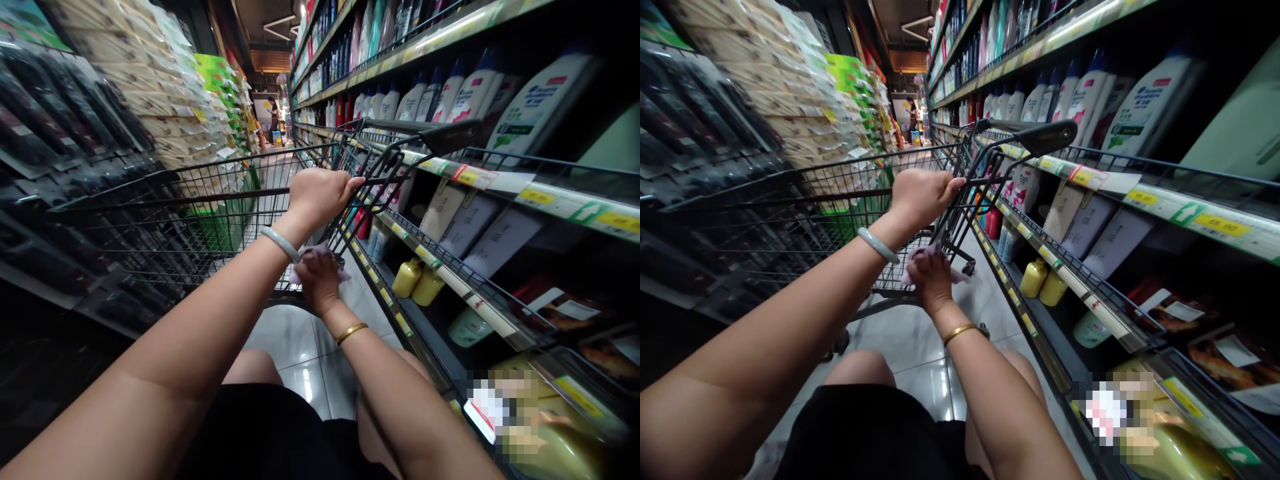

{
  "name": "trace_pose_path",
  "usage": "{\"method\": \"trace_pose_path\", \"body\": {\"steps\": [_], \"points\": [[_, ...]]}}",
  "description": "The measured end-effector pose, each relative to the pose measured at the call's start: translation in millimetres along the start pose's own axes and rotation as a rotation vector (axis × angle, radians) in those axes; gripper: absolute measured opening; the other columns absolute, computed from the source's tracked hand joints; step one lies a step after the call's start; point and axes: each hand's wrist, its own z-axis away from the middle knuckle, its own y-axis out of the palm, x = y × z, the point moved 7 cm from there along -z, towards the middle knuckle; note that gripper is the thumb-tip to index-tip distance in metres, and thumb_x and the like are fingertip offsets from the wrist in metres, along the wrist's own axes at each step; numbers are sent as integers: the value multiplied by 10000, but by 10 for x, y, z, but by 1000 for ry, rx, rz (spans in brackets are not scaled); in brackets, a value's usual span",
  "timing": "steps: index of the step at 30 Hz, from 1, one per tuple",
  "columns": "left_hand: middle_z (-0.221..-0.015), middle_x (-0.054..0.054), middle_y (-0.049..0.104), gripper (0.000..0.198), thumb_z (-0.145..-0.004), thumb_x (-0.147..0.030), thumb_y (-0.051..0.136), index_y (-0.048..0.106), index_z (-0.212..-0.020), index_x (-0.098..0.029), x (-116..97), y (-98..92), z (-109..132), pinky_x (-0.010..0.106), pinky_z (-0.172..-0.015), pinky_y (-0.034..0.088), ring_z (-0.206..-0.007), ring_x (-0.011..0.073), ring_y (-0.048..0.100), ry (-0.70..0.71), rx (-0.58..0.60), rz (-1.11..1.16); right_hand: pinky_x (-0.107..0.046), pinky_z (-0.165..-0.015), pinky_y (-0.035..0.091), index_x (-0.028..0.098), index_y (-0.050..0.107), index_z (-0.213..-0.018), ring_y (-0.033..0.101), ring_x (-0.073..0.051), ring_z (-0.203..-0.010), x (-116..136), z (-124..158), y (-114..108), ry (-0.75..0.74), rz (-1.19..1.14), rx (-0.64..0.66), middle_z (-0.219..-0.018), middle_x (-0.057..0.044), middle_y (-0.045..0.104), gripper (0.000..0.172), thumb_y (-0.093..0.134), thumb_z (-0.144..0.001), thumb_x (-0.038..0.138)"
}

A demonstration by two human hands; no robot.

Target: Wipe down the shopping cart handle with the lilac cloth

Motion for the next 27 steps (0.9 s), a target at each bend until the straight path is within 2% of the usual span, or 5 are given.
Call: {"method": "trace_pose_path", "body": {"steps": [4,10,13,18,27], "points": [[-891,140,773,931,-992,-761,19,785,-942,-235,16,6,-3,360,-644,245,-775,266,657,-2,11,6,-448,-955,456,276,772,-1026,571,-277,-1144,219,134,378,-150,-17,155,-1278,-50,727,183,592,-1006,254],[-882,142,768,936,-987,-767,18,790,-958,-238,18,12,-9,364,-645,249,-757,265,643,3,2,1,-485,-1056,396,303,728,-1252,523,-303,-1292,0,49,195,-19,3,105,-1444,-90,653,296,506,-1059,272],[-885,139,769,942,-972,-784,11,783,-948,-245,22,19,-7,362,-641,238,-757,260,643,3,-5,-2,-510,-1086,387,273,700,-1326,497,-325,-1358,82,178,382,-78,18,284,-1491,-113,627,345,482,-1061,238],[-872,119,764,897,-988,-779,47,778,-945,-261,38,7,-7,360,-639,247,-746,250,631,8,11,-10,-379,-890,464,201,788,-850,631,-261,-1067,332,314,617,-229,-13,496,-1064,-87,766,111,749,-915,282],[-912,107,752,568,-1081,-598,312,748,-1028,-237,65,-28,-62,351,-656,270,-808,256,646,56,154,26,-440,-958,375,320,753,-1207,541,-278,-1210,-5,-269,-639,1,64,-55,-1386,-42,702,291,509,-1084,418]]}}
